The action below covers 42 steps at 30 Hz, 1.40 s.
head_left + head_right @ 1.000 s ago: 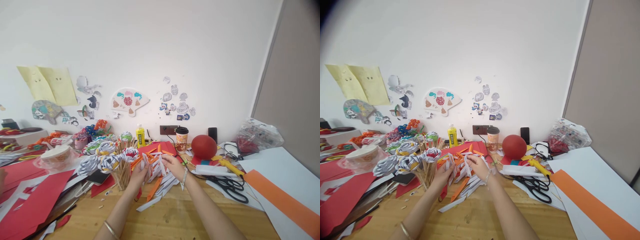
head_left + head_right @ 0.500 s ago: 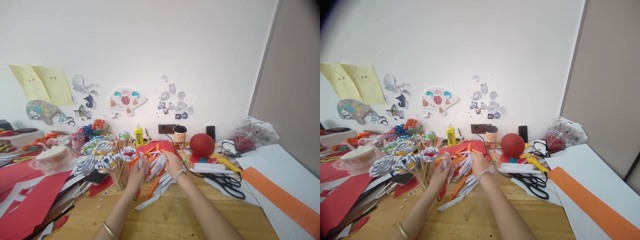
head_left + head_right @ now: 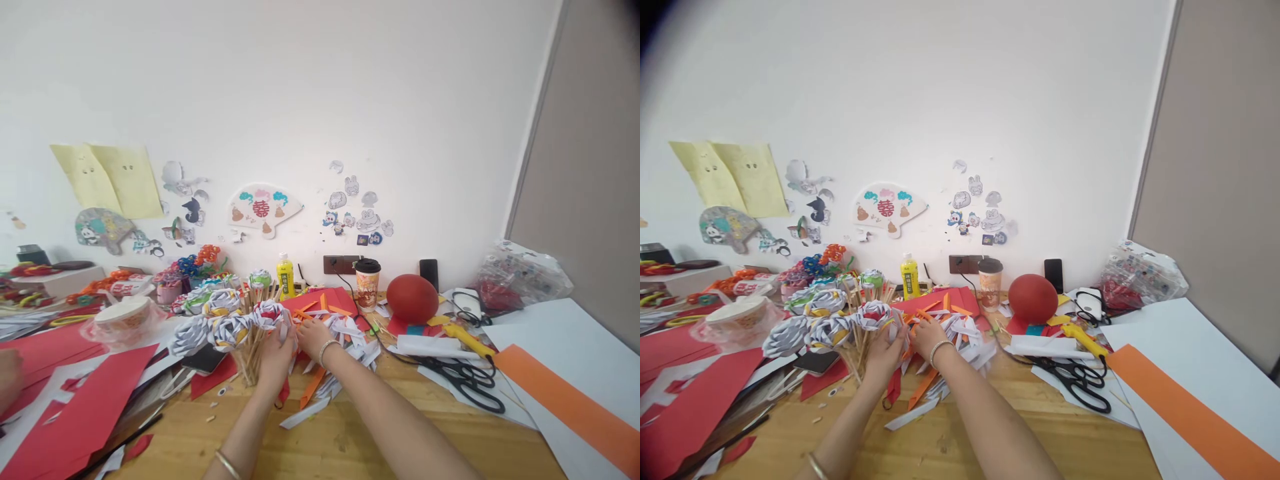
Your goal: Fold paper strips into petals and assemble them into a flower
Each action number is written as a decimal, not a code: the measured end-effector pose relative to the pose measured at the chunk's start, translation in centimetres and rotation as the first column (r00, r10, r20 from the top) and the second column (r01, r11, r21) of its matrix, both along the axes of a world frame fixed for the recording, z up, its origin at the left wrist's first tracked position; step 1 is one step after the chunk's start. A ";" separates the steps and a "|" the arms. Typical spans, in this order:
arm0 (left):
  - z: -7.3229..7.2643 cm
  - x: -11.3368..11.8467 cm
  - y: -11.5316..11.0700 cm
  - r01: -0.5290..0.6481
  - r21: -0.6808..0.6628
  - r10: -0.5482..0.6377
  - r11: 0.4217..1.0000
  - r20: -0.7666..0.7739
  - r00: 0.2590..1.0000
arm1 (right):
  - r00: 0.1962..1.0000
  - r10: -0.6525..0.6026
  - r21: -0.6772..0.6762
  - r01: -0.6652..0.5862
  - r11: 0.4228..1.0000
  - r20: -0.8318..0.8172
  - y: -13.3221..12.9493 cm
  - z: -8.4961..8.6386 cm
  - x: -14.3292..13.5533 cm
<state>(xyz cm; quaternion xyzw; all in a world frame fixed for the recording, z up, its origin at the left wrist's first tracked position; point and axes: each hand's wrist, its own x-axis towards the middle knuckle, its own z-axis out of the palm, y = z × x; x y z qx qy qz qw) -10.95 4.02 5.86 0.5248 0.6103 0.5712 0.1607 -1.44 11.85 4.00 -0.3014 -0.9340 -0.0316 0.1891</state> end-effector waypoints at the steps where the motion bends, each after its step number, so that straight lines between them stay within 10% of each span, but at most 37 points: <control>1: 0.0 0.0 0.0 -0.008 0.009 0.008 1.000 -0.002 1.000 | 1.000 0.019 0.005 -0.019 1.000 -0.016 0.0 0.0 0.1; 7: 0.2 0.2 -0.3 0.019 0.043 -0.018 0.999 -0.011 1.000 | 0.946 0.014 -0.007 -0.017 1.000 -0.325 -1.0 1.2 3.3; 14: -0.2 0.5 -0.1 0.208 -0.010 -0.207 0.978 0.058 0.977 | 0.676 -0.183 -0.177 0.078 0.981 -0.714 -2.2 2.4 6.4; 19: -0.7 1.4 -0.4 0.392 -0.041 -0.388 0.919 0.082 0.918 | 0.543 -0.252 -0.343 -0.070 0.937 -0.801 -4.3 3.4 6.8; 29: -1.1 1.9 -0.6 0.612 -0.104 -0.596 0.784 0.145 0.790 | 0.604 -0.195 -0.347 -0.145 0.927 -0.772 -5.6 4.2 6.0; 34: -1.3 2.1 -0.6 0.620 -0.109 -0.592 0.777 0.206 0.779 | 0.486 -0.178 -0.316 -0.218 0.924 -0.856 -5.3 2.7 5.5; 42: -1.2 2.1 -0.7 0.622 -0.105 -0.588 0.776 0.238 0.773 | 0.551 -0.102 -0.235 -0.177 0.956 -0.828 -4.9 2.3 6.1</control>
